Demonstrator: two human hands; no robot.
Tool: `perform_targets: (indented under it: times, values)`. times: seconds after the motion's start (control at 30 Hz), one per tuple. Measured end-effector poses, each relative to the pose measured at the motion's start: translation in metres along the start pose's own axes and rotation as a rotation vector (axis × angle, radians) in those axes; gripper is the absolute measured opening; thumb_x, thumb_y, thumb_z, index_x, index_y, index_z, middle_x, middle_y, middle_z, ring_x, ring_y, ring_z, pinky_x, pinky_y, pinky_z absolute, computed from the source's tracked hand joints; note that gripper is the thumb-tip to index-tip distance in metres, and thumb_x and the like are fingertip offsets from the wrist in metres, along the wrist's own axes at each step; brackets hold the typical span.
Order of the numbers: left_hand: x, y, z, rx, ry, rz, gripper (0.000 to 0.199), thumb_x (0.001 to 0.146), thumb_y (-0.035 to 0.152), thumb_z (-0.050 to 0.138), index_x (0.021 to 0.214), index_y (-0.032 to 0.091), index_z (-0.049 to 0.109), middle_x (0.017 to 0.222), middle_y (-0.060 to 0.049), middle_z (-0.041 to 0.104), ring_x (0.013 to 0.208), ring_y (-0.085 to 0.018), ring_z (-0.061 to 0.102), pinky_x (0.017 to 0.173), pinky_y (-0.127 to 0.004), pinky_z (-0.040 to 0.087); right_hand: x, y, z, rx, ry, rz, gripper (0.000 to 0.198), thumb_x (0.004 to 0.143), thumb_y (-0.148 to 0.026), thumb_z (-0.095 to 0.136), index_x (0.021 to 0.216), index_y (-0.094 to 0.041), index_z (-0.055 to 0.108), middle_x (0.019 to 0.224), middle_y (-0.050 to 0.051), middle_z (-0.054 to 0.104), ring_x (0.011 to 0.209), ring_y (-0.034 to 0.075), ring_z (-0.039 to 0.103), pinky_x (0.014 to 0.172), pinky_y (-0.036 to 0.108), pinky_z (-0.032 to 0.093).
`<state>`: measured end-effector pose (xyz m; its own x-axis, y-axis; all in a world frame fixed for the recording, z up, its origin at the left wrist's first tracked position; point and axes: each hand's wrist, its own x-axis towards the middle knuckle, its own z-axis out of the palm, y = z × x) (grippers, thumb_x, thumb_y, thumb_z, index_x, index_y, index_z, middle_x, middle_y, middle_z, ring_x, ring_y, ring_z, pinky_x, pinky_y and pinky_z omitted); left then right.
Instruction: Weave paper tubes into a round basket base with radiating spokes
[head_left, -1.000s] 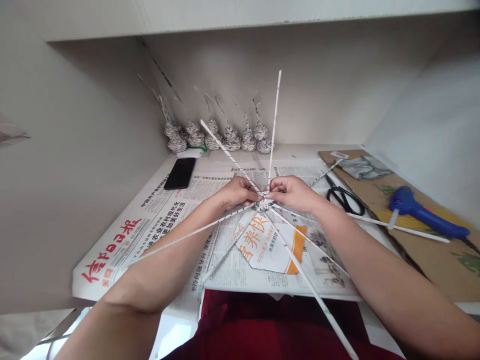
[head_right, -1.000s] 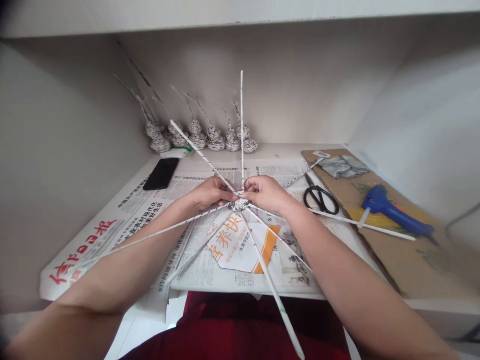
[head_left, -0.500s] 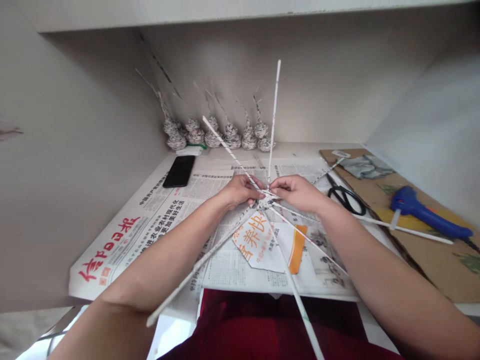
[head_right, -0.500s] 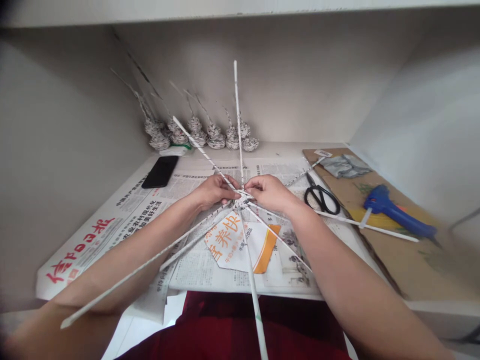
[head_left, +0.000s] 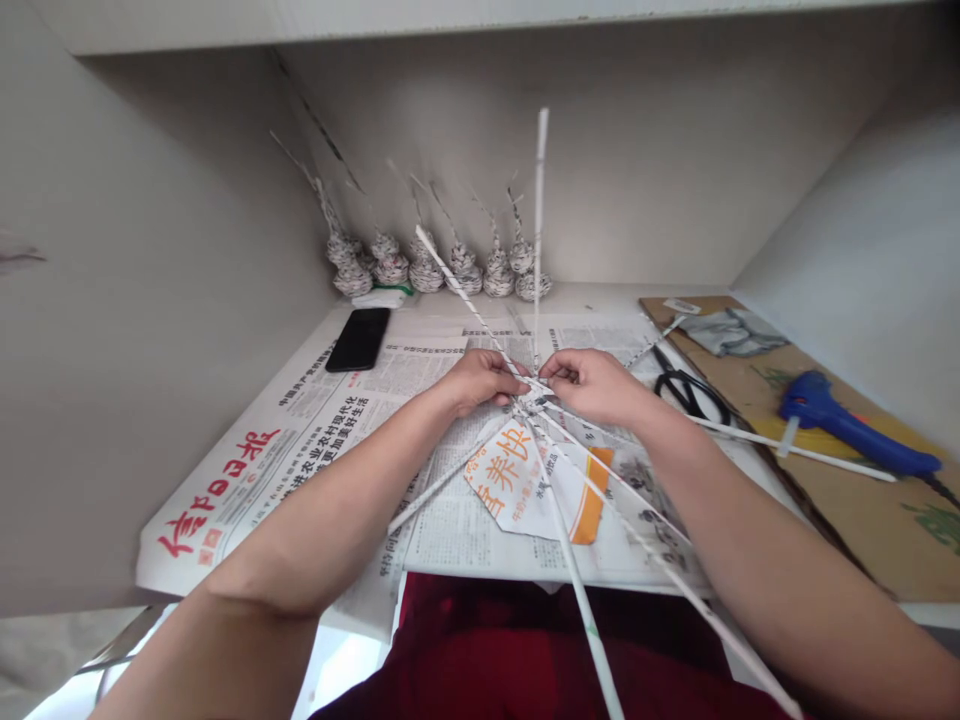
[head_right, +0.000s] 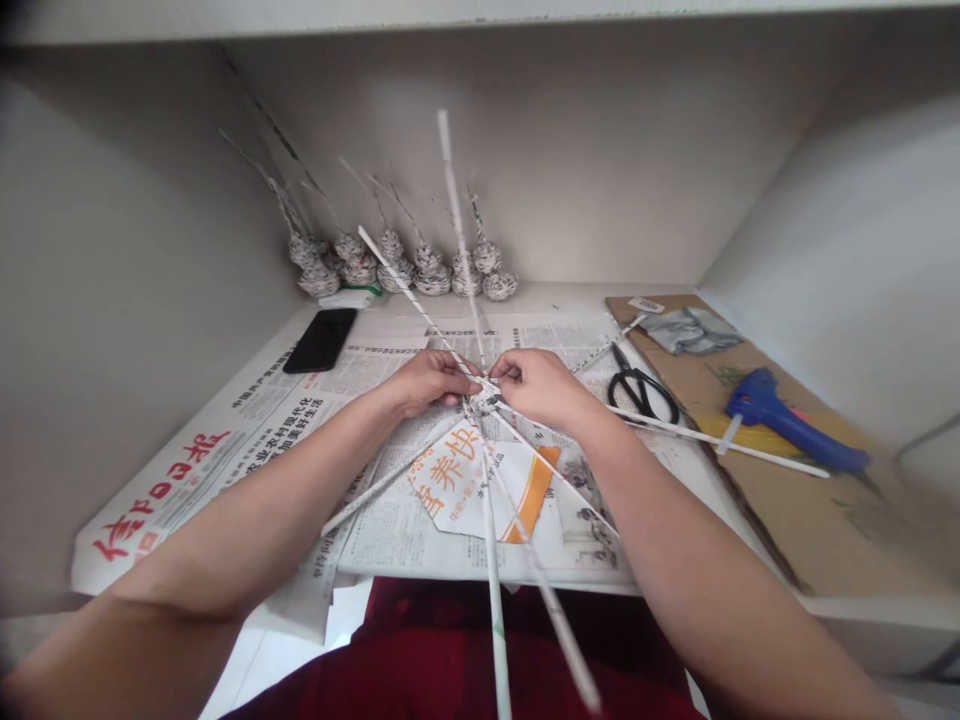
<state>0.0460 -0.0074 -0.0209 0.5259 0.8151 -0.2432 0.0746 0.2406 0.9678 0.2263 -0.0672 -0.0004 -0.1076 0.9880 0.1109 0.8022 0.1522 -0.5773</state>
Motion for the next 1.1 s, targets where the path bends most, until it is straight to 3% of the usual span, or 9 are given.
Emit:
perform_targets:
  times: [0.23, 0.5, 0.73, 1.1]
  values:
    - [-0.002, 0.003, -0.001, 0.022, -0.007, 0.009, 0.030, 0.052, 0.007, 0.082, 0.078, 0.010, 0.066, 0.054, 0.002, 0.060, 0.041, -0.005, 0.051, 0.040, -0.015, 0.040, 0.001, -0.001, 0.007, 0.112, 0.076, 0.022, 0.021, 0.072, -0.039, 0.066, 0.077, -0.020, 0.072, 0.068, 0.002, 0.068, 0.062, 0.015, 0.057, 0.057, 0.025, 0.040]
    - [0.000, 0.000, -0.008, 0.077, -0.087, 0.060, 0.044, 0.047, 0.021, 0.088, 0.083, 0.011, 0.065, 0.056, 0.004, 0.058, 0.043, -0.004, 0.045, 0.037, -0.015, 0.032, 0.004, 0.005, 0.010, 0.096, 0.057, 0.059, 0.022, 0.073, -0.040, 0.064, 0.072, -0.019, 0.070, 0.064, 0.000, 0.064, 0.058, 0.013, 0.053, 0.054, 0.024, 0.036]
    - [0.003, 0.001, -0.019, 0.148, -0.164, 0.066, 0.035, 0.063, 0.041, 0.079, 0.069, 0.011, 0.061, 0.051, 0.004, 0.053, 0.040, -0.004, 0.042, 0.039, -0.017, 0.029, 0.003, 0.006, 0.011, 0.054, 0.051, 0.050, 0.022, 0.074, -0.040, 0.063, 0.069, -0.019, 0.066, 0.061, -0.001, 0.061, 0.056, 0.012, 0.050, 0.053, 0.024, 0.033]
    - [-0.005, 0.005, -0.010, 0.118, -0.158, 0.022, 0.034, 0.055, 0.032, 0.084, 0.071, 0.011, 0.064, 0.047, 0.005, 0.051, 0.037, -0.004, 0.038, 0.037, -0.018, 0.023, 0.002, 0.002, 0.008, 0.085, 0.045, 0.023, 0.022, 0.073, -0.039, 0.063, 0.066, -0.018, 0.065, 0.057, -0.002, 0.057, 0.053, 0.011, 0.045, 0.051, 0.024, 0.031]
